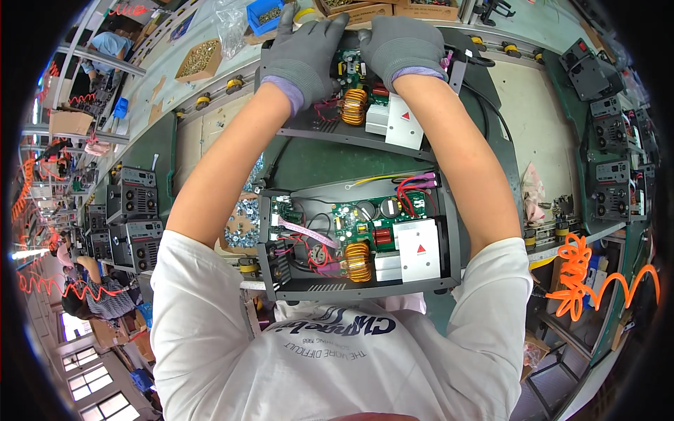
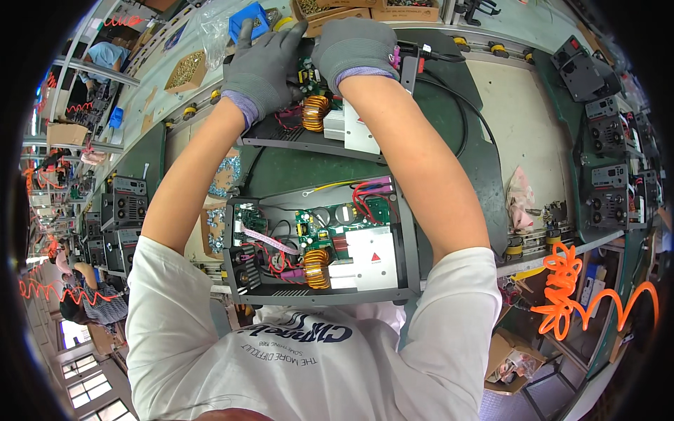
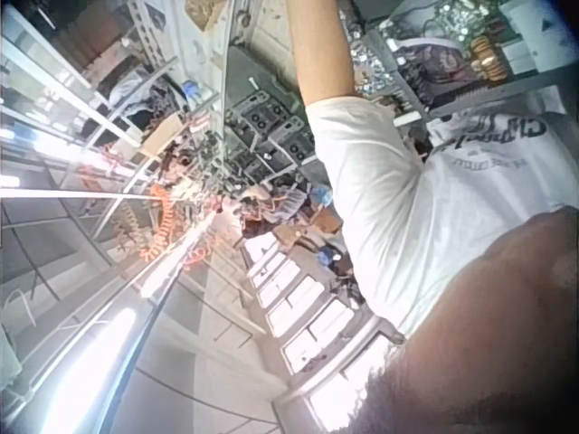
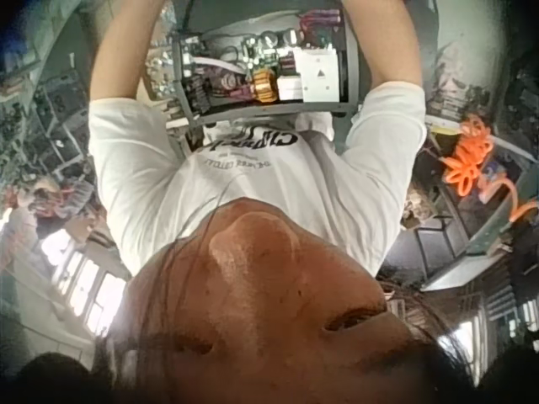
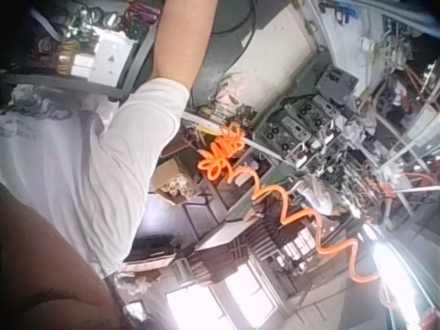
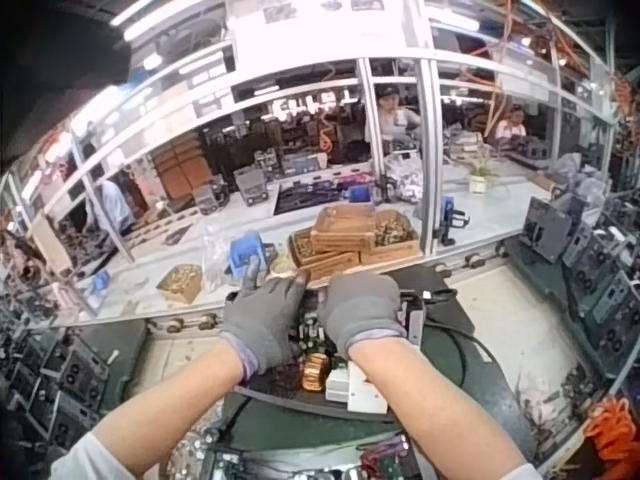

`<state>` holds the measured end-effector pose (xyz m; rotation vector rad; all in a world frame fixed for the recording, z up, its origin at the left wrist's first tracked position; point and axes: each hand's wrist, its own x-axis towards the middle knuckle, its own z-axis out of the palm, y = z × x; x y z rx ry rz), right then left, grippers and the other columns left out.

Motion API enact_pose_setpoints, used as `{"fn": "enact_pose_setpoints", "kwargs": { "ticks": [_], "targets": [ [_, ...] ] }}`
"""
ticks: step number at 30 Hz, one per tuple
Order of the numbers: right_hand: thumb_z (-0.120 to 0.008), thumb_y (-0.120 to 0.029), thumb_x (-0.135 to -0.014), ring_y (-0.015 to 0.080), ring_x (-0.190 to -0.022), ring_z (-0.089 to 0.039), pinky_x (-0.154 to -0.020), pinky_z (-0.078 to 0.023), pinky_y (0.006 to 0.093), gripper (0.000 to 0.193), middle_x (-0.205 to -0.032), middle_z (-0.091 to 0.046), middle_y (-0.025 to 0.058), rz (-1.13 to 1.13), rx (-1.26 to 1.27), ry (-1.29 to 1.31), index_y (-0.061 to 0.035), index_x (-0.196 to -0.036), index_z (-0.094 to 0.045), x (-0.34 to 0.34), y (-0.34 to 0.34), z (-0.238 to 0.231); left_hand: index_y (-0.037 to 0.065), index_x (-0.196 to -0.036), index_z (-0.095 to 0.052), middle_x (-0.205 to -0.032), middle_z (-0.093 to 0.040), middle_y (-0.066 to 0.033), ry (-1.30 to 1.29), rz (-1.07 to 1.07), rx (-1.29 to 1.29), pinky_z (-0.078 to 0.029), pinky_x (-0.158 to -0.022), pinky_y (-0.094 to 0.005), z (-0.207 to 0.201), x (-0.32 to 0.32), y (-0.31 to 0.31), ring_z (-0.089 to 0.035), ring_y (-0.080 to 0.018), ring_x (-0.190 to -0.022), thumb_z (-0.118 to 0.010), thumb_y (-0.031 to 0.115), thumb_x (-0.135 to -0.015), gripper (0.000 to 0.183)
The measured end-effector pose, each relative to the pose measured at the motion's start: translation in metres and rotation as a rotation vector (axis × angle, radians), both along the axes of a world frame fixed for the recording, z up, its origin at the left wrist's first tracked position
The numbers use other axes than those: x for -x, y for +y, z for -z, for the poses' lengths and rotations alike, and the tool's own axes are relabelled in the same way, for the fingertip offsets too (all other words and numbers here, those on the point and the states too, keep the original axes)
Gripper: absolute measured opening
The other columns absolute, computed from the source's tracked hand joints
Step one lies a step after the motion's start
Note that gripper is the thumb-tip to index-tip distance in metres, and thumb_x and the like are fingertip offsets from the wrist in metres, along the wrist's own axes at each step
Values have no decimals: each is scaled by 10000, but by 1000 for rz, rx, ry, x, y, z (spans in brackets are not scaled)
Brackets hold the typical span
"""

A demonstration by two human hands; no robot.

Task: The person assembles an electronic device by connecting wires and securing internal components. They use a power drill to fasten screws into the metal casing and organize the wiring inside the unit. The task involves handling a circuit board, a metal chassis, and various connectors.

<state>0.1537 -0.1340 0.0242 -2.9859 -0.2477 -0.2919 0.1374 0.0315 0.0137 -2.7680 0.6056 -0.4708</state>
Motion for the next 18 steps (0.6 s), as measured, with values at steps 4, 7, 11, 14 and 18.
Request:
{"fn": "enact_pose_setpoints", "kwargs": {
  "ticks": [4,7,11,14,18],
  "targets": [
    [-502,-451,-963,325,-980,-710,-832,-555,469,409,-1030,-734,131,-5,-7,-12,-134,-1122,-705,3,-2,-1,147,-1463,-398,-1287,-604,-103,7,-19,-74,-165,-1207,-579,-11,6,-9,-549,-274,-1264,-809,335,-659,923],
    [-505,-451,-960,326,-993,-706,-836,-554,469,405,-1038,-732,133,11,-6,2,-137,-1117,-707,4,0,-2,152,-1433,-425,-1288,-604,-101,59,-54,-108,-167,-1206,-582,-21,11,-15,-555,-273,-1255,-806,343,-662,881],
    [-509,-441,-957,328,-985,-706,-838,-553,468,388,-1031,-733,135,17,0,3,-148,-1108,-713,7,4,-3,145,-1407,-440,-1306,-595,-98,31,-8,-105,-165,-1207,-588,-18,11,-5,-551,-269,-1262,-811,360,-664,857],
    [-514,-433,-952,327,-977,-706,-834,-552,466,375,-1023,-734,135,25,-2,-4,-154,-1100,-717,7,3,-5,134,-1410,-431,-1327,-583,-93,-35,78,-97,-163,-1202,-606,-11,5,4,-542,-267,-1274,-814,366,-673,863],
    [-516,-429,-949,324,-962,-709,-826,-550,456,362,-996,-736,139,37,-11,-1,-167,-1091,-722,4,2,-5,123,-1472,-370,-1366,-554,-99,87,128,-139,-300,-1185,-463,-8,-13,10,-530,-262,-1290,-860,355,-655,980]
  ]
}}
